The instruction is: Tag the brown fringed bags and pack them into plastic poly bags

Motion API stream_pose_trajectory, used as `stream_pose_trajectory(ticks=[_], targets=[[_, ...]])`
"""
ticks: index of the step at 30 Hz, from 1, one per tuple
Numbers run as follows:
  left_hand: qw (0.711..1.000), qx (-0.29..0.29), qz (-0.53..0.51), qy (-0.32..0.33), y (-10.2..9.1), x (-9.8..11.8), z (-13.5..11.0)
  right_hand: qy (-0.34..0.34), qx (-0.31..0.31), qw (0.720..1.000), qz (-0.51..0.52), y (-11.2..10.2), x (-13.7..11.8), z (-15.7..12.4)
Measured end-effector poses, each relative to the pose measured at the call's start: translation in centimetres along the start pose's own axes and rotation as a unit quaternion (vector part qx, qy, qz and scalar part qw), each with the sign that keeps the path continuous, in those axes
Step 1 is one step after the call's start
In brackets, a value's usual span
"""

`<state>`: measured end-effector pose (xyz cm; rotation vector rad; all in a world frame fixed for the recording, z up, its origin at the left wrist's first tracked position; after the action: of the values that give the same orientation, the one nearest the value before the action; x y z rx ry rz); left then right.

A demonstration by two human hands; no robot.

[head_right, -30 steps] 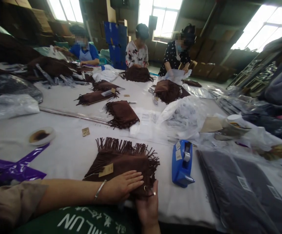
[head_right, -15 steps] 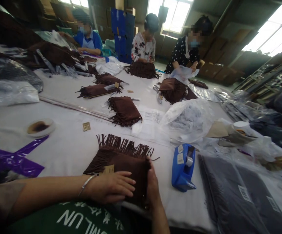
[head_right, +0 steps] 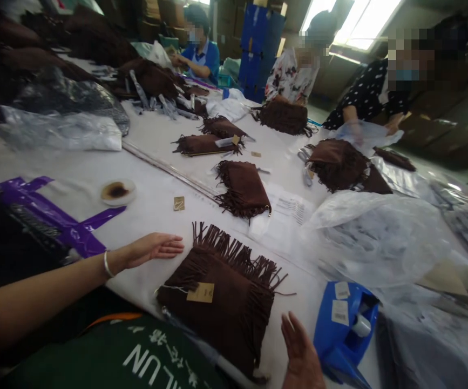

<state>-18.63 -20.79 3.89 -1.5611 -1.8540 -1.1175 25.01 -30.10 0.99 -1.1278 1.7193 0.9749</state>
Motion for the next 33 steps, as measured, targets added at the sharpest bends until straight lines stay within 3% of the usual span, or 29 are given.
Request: stream_pose_trajectory(ticks=[1,3,6,10,14,18,22,24,26,28,30,33], targets=[[1.0,-0.018,-0.007,-0.021,0.0,0.3,0.5,0.075,0.019,0.997,0.028,-1.4,0.1,0.8],[0.996,-0.054,-0.011,-0.069,0.2,1.0,2.0,0.216,-0.01,0.975,0.047,-3.0,0.0,2.5],[0.981,-0.128,-0.007,-0.146,1.1,1.8,5.2,0.329,-0.111,0.936,0.061,-1.8,-1.0,5.6],[0.942,-0.258,-0.018,-0.213,3.7,2.2,9.5,0.393,-0.225,0.89,0.052,2.7,-2.8,9.9],[0.903,-0.328,0.019,-0.275,7.1,1.7,12.7,0.412,-0.309,0.857,0.017,6.2,-3.5,13.1],[0.883,-0.398,0.051,-0.242,9.6,0.6,14.8,0.413,-0.342,0.844,-0.016,8.9,-3.5,15.1],[0.889,-0.413,0.086,-0.18,10.1,0.3,14.6,0.35,-0.355,0.865,-0.06,11.6,-3.8,16.2],[0.901,-0.403,0.113,-0.118,10.1,0.9,13.4,0.263,-0.373,0.881,-0.125,12.6,-4.5,16.1],[0.89,-0.418,0.179,-0.013,10.2,1.6,11.4,0.147,-0.4,0.876,-0.226,13.0,-5.1,15.1],[0.841,-0.45,0.276,0.118,10.5,1.8,9.0,0.033,-0.435,0.84,-0.322,12.8,-5.1,13.0],[0.767,-0.467,0.365,0.246,10.7,1.3,6.4,-0.069,-0.451,0.804,-0.381,12.0,-4.2,10.1],[0.687,-0.443,0.445,0.366,10.8,-0.5,2.8,-0.174,-0.427,0.777,-0.428,10.0,-1.8,5.4]])
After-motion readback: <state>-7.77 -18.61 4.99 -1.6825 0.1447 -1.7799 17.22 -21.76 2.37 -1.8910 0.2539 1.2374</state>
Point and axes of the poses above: each hand's wrist, its own z-axis towards the middle knuckle, its own y-axis out of the palm, x = y × z, the point moved 1 cm from there along z, towards the middle knuckle, and after that the axes turned 5 degrees about y, right-handed, at the moved point
